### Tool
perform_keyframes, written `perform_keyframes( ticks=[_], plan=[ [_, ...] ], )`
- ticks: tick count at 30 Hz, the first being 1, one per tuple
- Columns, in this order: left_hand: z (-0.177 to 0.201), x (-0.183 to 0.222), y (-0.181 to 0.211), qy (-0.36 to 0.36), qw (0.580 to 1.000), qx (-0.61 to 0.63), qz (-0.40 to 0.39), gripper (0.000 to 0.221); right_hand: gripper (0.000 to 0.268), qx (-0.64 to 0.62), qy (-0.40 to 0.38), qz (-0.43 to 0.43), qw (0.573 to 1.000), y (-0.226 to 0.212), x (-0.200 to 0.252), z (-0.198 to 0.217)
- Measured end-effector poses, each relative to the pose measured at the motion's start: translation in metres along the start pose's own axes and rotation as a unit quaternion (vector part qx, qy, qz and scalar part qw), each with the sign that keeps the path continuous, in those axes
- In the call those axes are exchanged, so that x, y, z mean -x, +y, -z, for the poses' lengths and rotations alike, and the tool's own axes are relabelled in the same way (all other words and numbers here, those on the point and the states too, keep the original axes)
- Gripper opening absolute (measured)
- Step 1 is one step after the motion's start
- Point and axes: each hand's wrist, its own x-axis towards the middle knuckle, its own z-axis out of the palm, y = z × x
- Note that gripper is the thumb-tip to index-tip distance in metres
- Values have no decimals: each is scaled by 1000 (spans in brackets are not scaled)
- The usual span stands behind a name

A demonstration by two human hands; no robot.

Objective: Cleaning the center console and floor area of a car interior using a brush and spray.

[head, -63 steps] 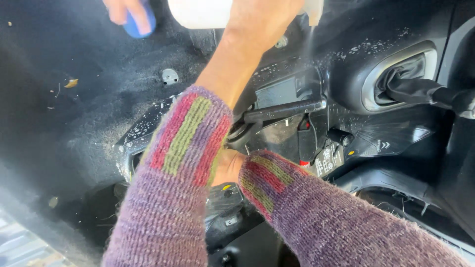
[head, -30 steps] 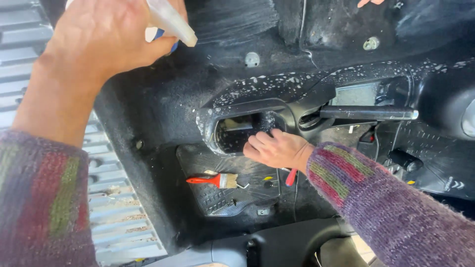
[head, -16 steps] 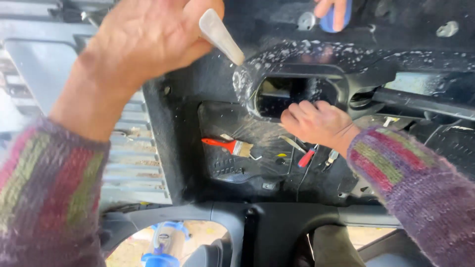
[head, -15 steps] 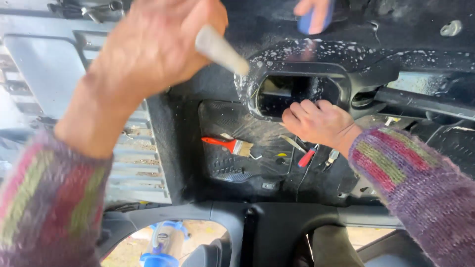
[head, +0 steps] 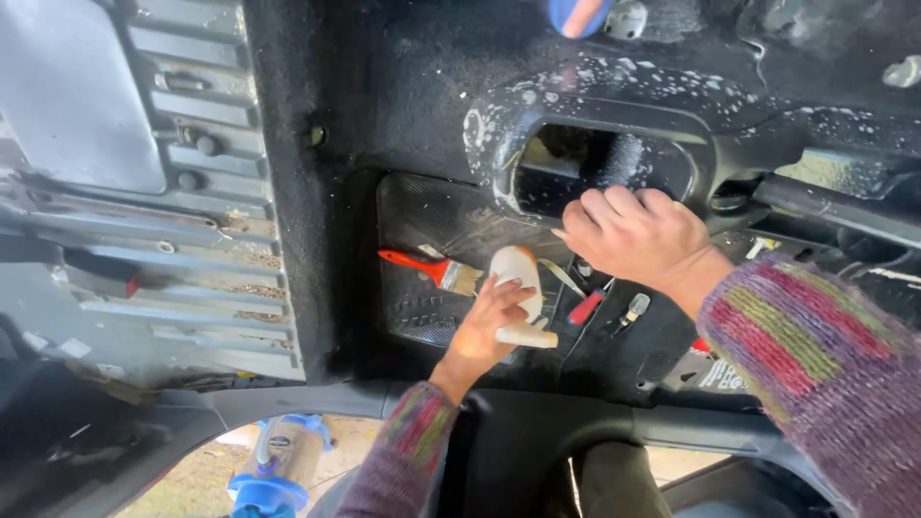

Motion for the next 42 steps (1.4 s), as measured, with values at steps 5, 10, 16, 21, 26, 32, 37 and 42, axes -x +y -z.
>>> perform_keyframes(
  ticks=[5,10,16,21,26,32,37,42],
  plan=[
    [15,7,3,-50,995,-83,-15,50,21,-9,-26,11,1000,2,-2,1],
    [17,46,-67,142,965,-135,172,59,23,-20,-27,-7,999,1,1,0],
    [-84,86,-197,425,719,27,549,64,16,6,-17,-13,1000,2,-2,2],
    [-17,46,-127,328,754,45,567,35,7,-4,18,-32,999,1,0,-5],
    [132,-82,0,345,843,146,386,16,10,-1,32,-54,998,1,6,-8],
    [211,-267,104,94,984,65,135,15,8,-30,36,-59,997,-4,5,-9],
    [145,-345,96,-128,983,102,82,32,14,-39,40,-64,996,-8,12,-11],
    [97,-364,86,-121,990,67,32,41,17,-44,32,-60,997,-9,7,-7]
  ],
)
